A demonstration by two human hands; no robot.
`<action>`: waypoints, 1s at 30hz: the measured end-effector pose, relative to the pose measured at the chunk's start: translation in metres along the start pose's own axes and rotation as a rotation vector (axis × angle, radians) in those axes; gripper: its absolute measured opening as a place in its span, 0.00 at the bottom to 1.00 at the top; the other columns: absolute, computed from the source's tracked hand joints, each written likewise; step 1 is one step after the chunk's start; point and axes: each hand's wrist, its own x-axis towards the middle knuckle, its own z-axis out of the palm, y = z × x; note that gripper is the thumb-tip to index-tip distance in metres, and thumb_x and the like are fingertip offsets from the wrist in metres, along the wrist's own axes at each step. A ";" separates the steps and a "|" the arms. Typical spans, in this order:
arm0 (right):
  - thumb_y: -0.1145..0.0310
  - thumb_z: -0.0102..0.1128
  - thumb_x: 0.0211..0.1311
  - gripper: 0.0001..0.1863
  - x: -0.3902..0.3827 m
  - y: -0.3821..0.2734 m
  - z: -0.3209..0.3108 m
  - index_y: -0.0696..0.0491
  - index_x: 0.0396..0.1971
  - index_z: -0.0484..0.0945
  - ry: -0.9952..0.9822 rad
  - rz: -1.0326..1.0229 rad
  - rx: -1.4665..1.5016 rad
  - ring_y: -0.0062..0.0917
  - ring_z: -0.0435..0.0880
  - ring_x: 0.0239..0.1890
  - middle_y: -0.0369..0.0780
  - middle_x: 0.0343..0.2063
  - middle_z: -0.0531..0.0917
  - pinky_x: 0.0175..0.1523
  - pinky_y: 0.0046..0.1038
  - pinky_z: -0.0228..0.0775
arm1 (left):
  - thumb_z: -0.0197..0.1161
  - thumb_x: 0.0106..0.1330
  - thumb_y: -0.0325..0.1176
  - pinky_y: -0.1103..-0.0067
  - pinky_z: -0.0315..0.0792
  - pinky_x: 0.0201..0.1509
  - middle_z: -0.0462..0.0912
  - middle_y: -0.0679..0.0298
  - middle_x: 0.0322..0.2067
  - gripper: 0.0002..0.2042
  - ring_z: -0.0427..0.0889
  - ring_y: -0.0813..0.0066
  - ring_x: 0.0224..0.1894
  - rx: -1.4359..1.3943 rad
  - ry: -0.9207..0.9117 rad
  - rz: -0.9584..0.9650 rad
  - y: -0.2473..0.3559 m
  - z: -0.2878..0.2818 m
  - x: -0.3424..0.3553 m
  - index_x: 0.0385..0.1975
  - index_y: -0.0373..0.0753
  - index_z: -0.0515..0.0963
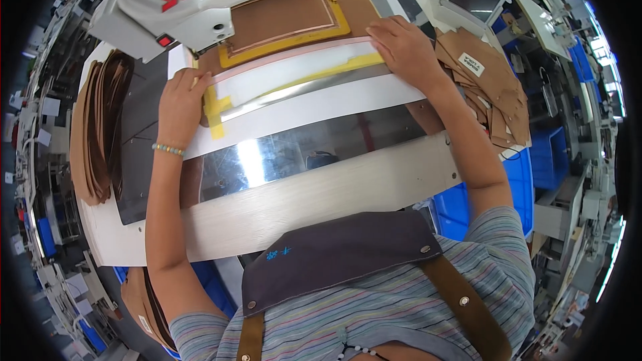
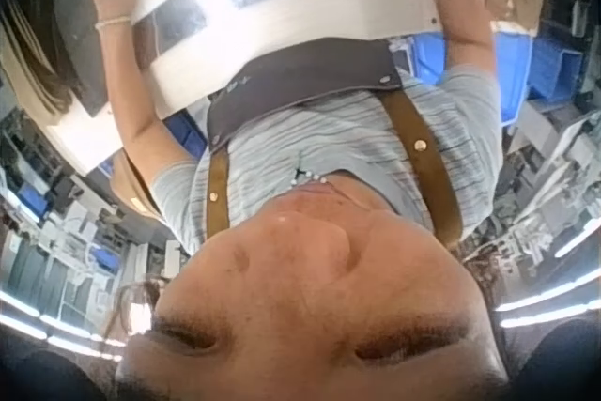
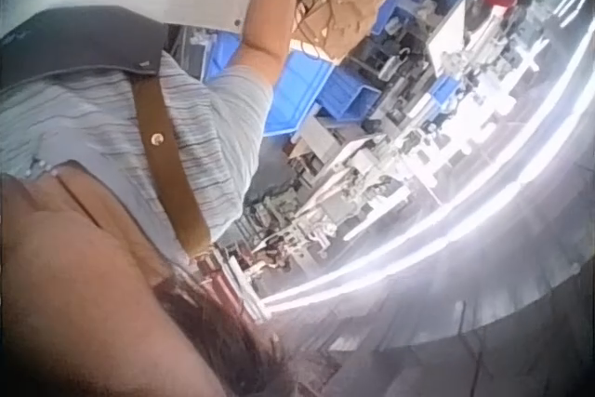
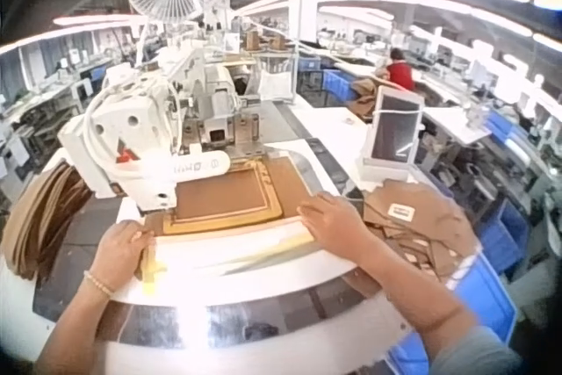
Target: Sewing a brand label onto leather patches using an industrial sewing machine.
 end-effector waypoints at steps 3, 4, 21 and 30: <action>0.55 0.57 0.78 0.24 -0.016 -0.009 0.003 0.53 0.65 0.80 -0.039 0.190 0.045 0.39 0.68 0.74 0.42 0.71 0.73 0.77 0.42 0.61 | 0.65 0.71 0.33 0.64 0.72 0.70 0.81 0.58 0.63 0.19 0.76 0.54 0.68 -0.081 0.077 -0.127 0.020 -0.003 -0.006 0.61 0.41 0.83; 0.55 0.57 0.78 0.24 -0.018 -0.007 0.003 0.53 0.65 0.80 -0.043 0.192 0.039 0.39 0.68 0.74 0.42 0.71 0.73 0.77 0.42 0.61 | 0.65 0.71 0.33 0.64 0.72 0.70 0.81 0.58 0.63 0.19 0.76 0.54 0.68 -0.088 0.079 -0.126 0.019 -0.002 -0.007 0.61 0.41 0.83; 0.50 0.51 0.81 0.29 -0.018 -0.005 -0.001 0.50 0.72 0.74 -0.178 0.212 0.026 0.40 0.60 0.80 0.43 0.76 0.68 0.80 0.44 0.52 | 0.64 0.74 0.38 0.61 0.66 0.76 0.75 0.57 0.72 0.21 0.69 0.50 0.74 -0.042 -0.071 -0.162 0.011 -0.004 -0.016 0.65 0.43 0.81; 0.51 0.50 0.82 0.27 -0.017 -0.006 -0.003 0.45 0.74 0.73 -0.191 0.220 0.060 0.41 0.59 0.80 0.43 0.77 0.67 0.82 0.44 0.50 | 0.67 0.73 0.40 0.63 0.71 0.72 0.77 0.58 0.70 0.20 0.73 0.50 0.71 -0.035 0.025 -0.161 0.016 -0.006 -0.014 0.61 0.42 0.84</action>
